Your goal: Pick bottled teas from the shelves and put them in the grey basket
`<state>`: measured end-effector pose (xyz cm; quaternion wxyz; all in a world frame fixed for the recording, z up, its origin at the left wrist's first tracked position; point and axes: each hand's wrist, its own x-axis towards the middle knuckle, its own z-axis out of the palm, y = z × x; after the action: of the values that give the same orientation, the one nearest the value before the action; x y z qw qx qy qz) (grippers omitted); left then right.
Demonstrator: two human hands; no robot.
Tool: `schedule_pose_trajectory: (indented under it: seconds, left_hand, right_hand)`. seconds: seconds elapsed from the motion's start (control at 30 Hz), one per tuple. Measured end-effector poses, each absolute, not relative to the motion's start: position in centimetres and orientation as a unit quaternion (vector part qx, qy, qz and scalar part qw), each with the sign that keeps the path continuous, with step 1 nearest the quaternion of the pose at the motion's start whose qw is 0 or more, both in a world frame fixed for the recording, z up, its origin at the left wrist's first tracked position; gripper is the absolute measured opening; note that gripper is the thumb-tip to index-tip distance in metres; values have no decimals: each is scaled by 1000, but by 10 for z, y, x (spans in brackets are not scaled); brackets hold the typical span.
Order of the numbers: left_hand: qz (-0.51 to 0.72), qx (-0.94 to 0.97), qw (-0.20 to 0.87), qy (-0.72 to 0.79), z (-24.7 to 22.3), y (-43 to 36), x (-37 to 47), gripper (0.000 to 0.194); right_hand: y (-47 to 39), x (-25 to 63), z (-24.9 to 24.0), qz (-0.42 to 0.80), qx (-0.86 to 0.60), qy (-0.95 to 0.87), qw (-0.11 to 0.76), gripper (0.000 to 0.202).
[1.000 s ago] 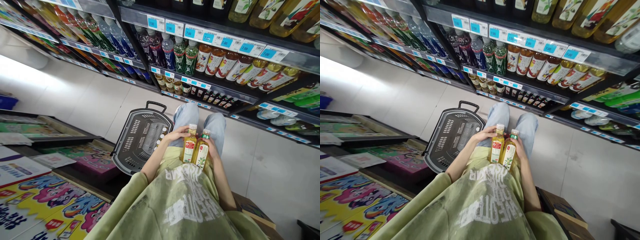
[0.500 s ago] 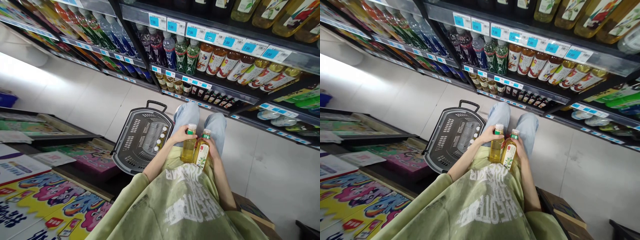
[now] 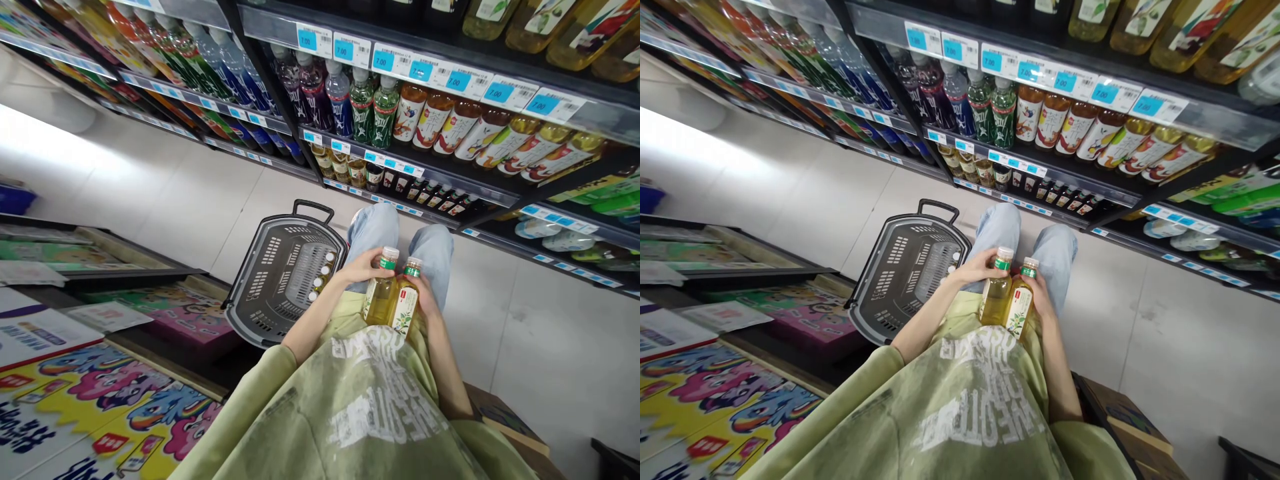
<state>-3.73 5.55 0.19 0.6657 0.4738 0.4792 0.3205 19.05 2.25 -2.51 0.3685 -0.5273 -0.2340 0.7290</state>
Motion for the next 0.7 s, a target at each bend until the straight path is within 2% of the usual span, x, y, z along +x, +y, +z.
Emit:
schedule_pose_trajectory:
  seconds: [0.1,0.23,0.4,0.5,0.7]
  left_hand:
    - [308,522,602,520,7,56,-26,43]
    - [246,554,497,621,14,56,-12,40]
    - [180,562,389,707,22,50,-3,37]
    - [199,561,381,707,27,48,-11,36]
    - [304,522,447,660,39,35,-53,39]
  right_hand:
    - [22,191,-30,723,-528,-233,380,35]
    - [20,193,-37,713,-529,-255,383,29]
    - [21,195,-37,712,-526,-274,375,32]
    - [21,193,-32,727,-514,-270,367,31]
    - [21,189,-27,737,-503,-268,362,35]
